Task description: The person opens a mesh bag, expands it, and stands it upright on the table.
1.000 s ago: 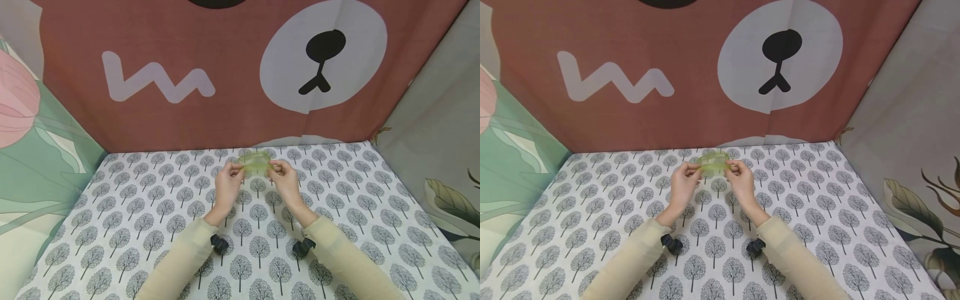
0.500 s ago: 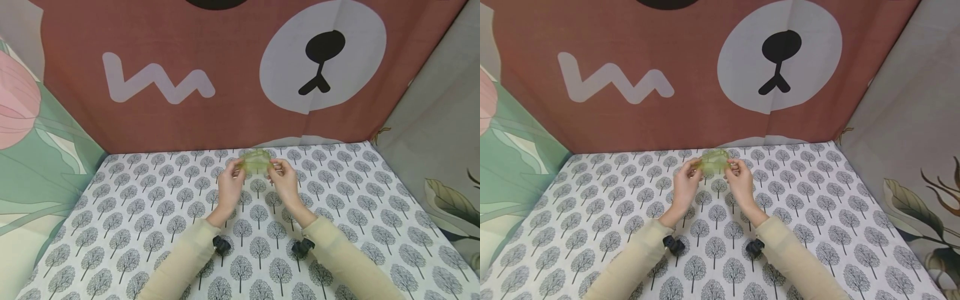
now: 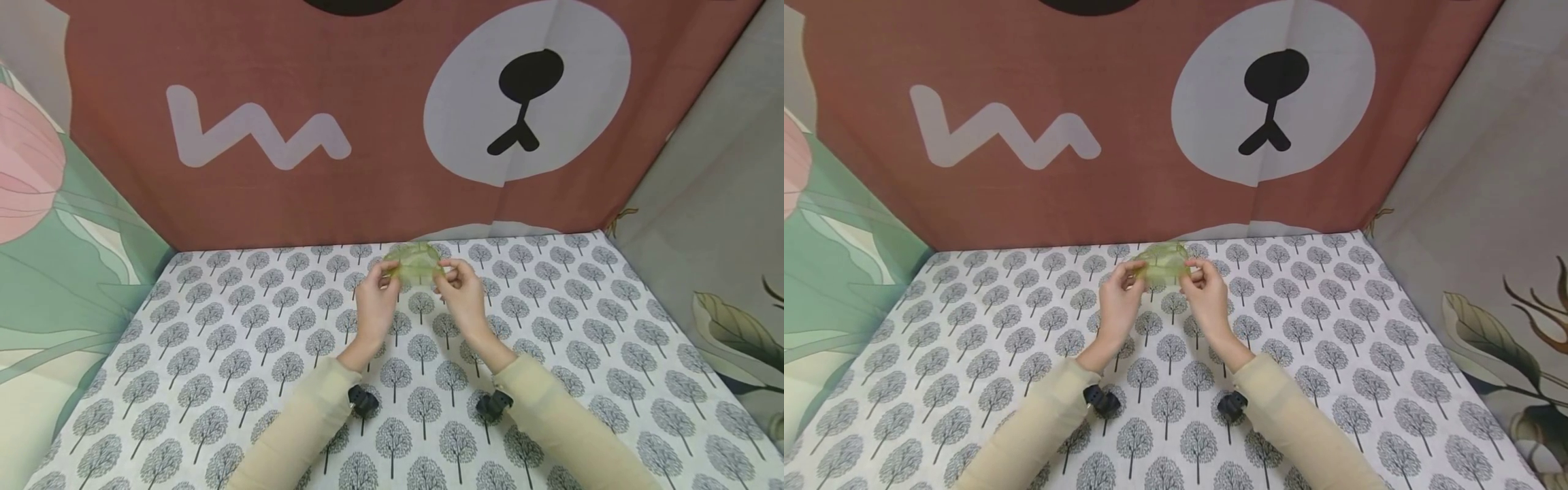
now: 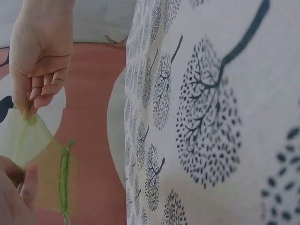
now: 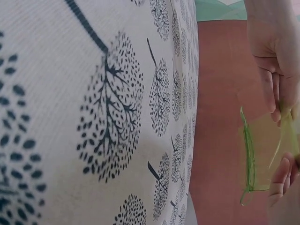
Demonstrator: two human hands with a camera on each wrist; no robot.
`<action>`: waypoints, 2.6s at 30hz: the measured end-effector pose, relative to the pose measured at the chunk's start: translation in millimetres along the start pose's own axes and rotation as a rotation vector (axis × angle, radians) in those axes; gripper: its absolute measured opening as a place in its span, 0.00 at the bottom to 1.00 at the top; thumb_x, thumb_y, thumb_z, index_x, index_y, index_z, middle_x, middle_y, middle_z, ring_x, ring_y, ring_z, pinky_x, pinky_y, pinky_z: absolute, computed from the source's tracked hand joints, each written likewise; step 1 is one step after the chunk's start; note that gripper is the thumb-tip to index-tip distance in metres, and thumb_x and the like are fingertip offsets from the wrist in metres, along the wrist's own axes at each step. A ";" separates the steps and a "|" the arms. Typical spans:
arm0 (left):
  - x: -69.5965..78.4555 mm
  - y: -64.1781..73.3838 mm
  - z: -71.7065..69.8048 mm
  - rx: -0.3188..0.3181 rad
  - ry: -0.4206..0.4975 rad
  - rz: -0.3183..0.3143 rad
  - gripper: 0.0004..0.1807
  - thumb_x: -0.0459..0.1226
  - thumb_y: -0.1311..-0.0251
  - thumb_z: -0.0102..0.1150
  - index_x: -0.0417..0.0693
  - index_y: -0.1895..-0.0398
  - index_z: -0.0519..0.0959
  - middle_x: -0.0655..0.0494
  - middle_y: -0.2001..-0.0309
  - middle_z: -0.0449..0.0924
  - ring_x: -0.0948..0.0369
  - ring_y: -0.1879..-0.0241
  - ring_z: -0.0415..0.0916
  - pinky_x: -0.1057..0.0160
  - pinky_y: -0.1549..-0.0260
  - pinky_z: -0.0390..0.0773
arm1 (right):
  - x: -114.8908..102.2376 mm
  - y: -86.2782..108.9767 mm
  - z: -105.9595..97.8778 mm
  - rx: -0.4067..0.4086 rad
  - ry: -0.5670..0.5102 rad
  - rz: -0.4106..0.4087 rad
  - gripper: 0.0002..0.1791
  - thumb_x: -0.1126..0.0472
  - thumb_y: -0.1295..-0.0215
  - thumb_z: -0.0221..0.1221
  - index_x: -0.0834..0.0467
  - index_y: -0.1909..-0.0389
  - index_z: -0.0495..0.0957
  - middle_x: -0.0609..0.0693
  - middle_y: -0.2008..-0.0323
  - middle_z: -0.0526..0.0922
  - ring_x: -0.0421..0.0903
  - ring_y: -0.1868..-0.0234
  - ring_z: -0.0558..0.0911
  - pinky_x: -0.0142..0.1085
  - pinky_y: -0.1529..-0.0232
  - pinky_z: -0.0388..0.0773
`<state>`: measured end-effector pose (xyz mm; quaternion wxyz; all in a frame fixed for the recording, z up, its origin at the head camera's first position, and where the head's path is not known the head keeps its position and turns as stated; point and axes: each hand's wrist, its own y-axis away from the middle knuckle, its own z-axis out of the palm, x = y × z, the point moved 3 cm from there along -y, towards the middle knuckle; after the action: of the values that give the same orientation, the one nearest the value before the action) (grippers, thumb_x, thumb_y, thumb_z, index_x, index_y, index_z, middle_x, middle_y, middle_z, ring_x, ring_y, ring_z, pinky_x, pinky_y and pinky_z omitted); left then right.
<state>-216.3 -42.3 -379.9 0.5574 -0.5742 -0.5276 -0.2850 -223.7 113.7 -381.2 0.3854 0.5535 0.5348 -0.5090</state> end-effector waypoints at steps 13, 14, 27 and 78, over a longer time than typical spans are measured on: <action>4.1 0.7 2.1 -0.018 0.064 0.006 0.16 0.27 0.40 0.56 0.40 0.48 0.79 0.41 0.54 0.84 0.50 0.68 0.83 0.80 0.85 0.69 | -10.2 5.9 -2.0 0.037 -0.053 -0.019 0.14 0.67 0.35 0.57 0.66 0.49 0.74 0.44 0.72 0.75 0.36 0.76 0.78 0.25 0.74 0.77; 4.6 0.8 2.3 -0.013 0.058 0.013 0.16 0.27 0.40 0.56 0.40 0.49 0.79 0.40 0.56 0.85 0.51 0.70 0.83 0.79 0.86 0.69 | -14.0 7.6 -2.4 0.043 -0.056 -0.021 0.14 0.68 0.35 0.57 0.67 0.49 0.74 0.43 0.73 0.74 0.35 0.76 0.77 0.24 0.75 0.76; 2.2 1.7 -0.2 0.036 0.097 0.029 0.17 0.25 0.41 0.54 0.39 0.47 0.77 0.42 0.51 0.83 0.48 0.62 0.84 0.66 0.69 0.85 | -10.8 7.5 0.7 0.032 -0.029 -0.063 0.17 0.68 0.37 0.58 0.64 0.47 0.74 0.53 0.68 0.80 0.34 0.74 0.78 0.23 0.73 0.77; 9.5 3.7 1.0 0.033 0.027 0.143 0.16 0.25 0.39 0.52 0.36 0.48 0.77 0.37 0.56 0.84 0.50 0.69 0.84 0.77 0.76 0.80 | -6.5 6.3 -3.2 0.096 0.087 -0.195 0.19 0.66 0.37 0.57 0.62 0.44 0.75 0.63 0.58 0.84 0.31 0.72 0.77 0.21 0.75 0.76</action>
<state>-210.4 -37.9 -372.6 0.5928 -0.5974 -0.4821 -0.2435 -216.4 114.7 -374.9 0.2836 0.5383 0.5772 -0.5446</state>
